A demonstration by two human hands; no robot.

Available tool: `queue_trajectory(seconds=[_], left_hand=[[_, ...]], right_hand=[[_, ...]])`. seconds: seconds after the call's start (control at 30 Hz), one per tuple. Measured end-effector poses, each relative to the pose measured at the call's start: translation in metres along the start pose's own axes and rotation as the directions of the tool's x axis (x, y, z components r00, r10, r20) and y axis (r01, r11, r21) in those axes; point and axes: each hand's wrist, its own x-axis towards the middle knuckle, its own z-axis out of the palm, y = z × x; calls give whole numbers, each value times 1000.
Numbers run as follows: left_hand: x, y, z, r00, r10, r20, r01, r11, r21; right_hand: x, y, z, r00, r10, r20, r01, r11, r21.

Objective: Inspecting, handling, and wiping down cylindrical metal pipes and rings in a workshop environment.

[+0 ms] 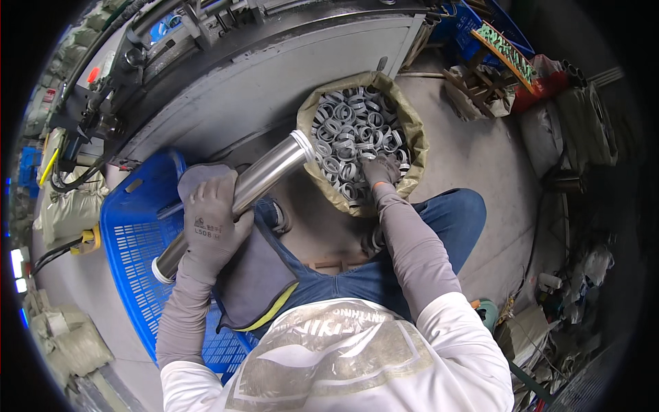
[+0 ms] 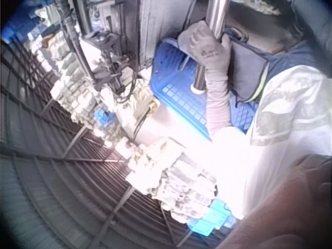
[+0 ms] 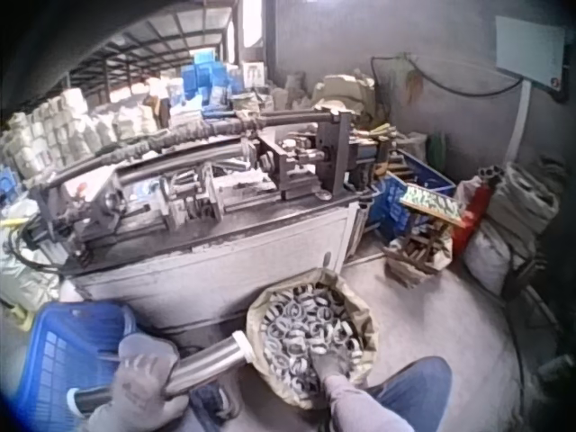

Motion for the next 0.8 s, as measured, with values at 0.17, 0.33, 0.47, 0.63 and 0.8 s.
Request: queue_trajectory(seconds=[0.17, 0.33, 0.47, 0.63, 0.8], left_hand=[[2, 0, 3, 998, -17, 55, 16, 1000, 11], [-3, -5, -18, 998, 8, 65, -3, 997, -73], [10, -14, -30, 992, 46, 118, -32, 993, -113], [55, -29, -39, 999, 32, 4, -32, 999, -12], [160, -53, -33, 945, 121, -303, -76, 985, 157]], right_hand=[[12, 14, -1, 990, -69, -126, 76, 996, 54], [-2, 8, -79, 869, -468, -162, 190, 13, 982], [-75, 7, -180, 799, -544, -255, 242, -97, 965], [-91, 21, -192, 584, -738, -338, 224, -253, 941], [-73, 14, -182, 654, -735, -182, -114, -333, 936]])
